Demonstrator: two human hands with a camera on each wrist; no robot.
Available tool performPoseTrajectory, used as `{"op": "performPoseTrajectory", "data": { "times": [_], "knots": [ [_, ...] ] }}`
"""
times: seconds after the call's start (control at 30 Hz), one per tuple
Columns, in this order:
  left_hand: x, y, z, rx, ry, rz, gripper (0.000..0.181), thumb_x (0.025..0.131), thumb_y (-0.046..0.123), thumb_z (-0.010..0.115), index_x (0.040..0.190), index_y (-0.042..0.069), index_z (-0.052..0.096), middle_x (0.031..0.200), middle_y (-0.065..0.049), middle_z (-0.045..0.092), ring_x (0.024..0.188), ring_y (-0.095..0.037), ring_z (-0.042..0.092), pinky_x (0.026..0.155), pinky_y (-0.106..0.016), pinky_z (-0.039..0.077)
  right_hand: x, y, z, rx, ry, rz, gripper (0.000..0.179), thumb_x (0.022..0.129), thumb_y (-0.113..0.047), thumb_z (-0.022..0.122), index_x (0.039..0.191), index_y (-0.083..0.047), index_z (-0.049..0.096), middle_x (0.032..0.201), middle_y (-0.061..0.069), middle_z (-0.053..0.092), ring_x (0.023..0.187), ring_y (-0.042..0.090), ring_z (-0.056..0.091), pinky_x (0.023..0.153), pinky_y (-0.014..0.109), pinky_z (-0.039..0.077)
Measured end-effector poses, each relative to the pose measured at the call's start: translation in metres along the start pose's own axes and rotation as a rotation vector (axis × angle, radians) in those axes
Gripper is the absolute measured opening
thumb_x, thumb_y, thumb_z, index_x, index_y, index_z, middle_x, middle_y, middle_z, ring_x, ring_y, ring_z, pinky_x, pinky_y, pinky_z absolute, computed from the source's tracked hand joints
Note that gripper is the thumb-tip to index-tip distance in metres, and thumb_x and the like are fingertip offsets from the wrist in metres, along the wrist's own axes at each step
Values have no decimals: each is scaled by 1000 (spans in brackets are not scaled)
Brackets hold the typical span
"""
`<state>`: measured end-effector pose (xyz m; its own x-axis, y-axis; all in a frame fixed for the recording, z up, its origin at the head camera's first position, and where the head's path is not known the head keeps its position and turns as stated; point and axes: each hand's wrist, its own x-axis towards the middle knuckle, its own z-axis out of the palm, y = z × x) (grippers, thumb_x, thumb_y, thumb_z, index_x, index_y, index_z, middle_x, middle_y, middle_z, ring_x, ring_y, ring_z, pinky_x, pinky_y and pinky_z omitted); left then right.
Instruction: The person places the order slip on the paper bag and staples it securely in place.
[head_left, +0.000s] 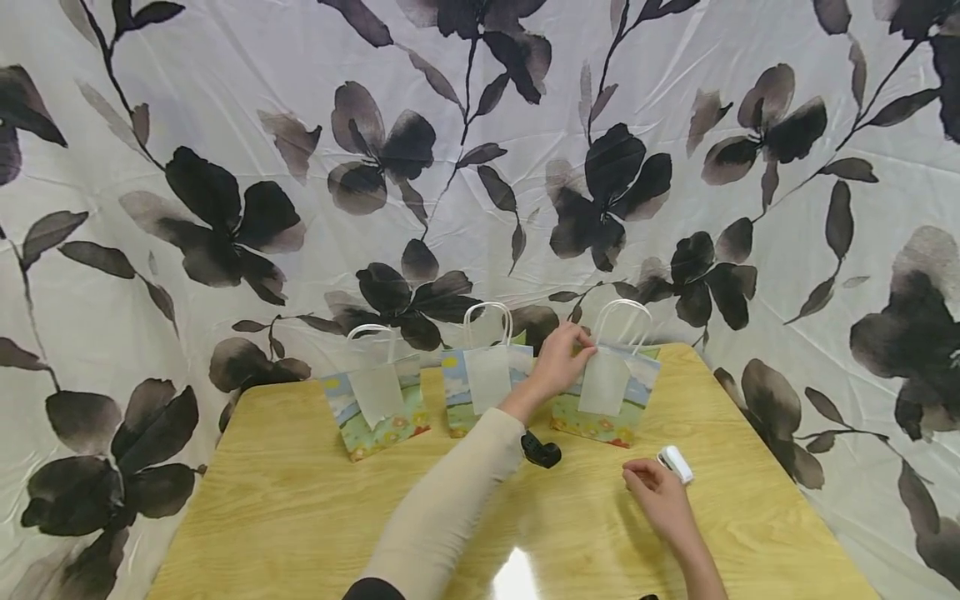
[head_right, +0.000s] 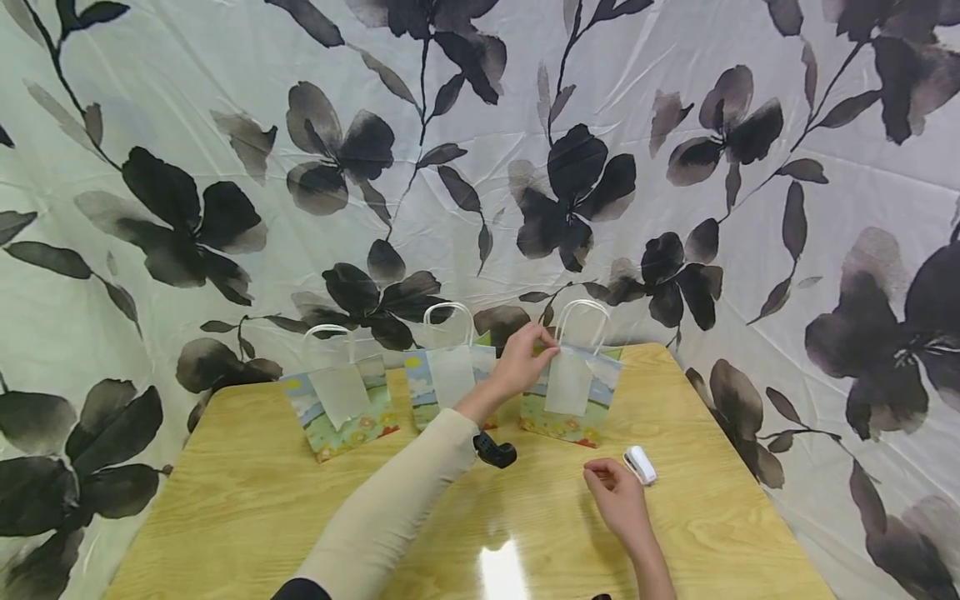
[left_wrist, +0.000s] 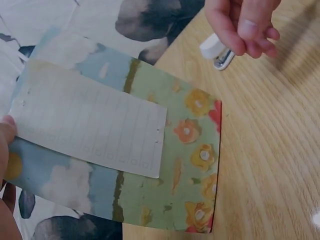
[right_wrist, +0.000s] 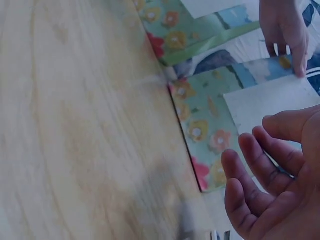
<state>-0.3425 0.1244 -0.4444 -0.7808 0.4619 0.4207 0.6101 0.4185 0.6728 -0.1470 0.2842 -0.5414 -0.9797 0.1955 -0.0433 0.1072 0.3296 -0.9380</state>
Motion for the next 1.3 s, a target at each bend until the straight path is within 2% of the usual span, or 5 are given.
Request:
{"op": "performPoseTrajectory", "data": {
  "times": [0.43,0.63,0.83,1.1,1.3],
  "knots": [
    [-5,0,5,19,0,-47,5,97,17,62,95,13,59,102,2,58,98,-13,58,81,-23,46,24,-12,-20,-220,118,-170,20,99,-16,59,110,-1,67,100,14,67,87,21,62,72,28,51],
    [-6,0,7,5,-20,-22,9,98,18,60,103,13,54,102,2,59,96,-12,59,79,-23,47,30,-15,-37,-264,207,-187,21,99,-16,59,109,-1,67,98,13,67,88,23,61,68,23,50],
    [1,7,1,66,-65,3,19,98,18,61,112,7,66,104,-1,64,96,-12,60,80,-22,47,41,-31,-52,-289,292,-250,27,99,-22,59,114,0,65,107,16,65,98,30,60,69,19,46],
    [4,9,-13,86,-178,-6,17,97,19,62,107,9,71,101,-1,61,94,-12,58,76,-21,47,76,-75,-49,-298,338,-408,60,85,-23,77,132,3,51,124,21,50,111,38,45,83,51,40],
    [2,8,-15,50,-199,-27,14,98,18,60,104,9,69,101,0,61,95,-12,58,78,-22,47,93,-90,-36,-337,366,-479,73,71,-23,89,128,4,53,120,23,50,108,40,45,89,54,36]
  ]
}}
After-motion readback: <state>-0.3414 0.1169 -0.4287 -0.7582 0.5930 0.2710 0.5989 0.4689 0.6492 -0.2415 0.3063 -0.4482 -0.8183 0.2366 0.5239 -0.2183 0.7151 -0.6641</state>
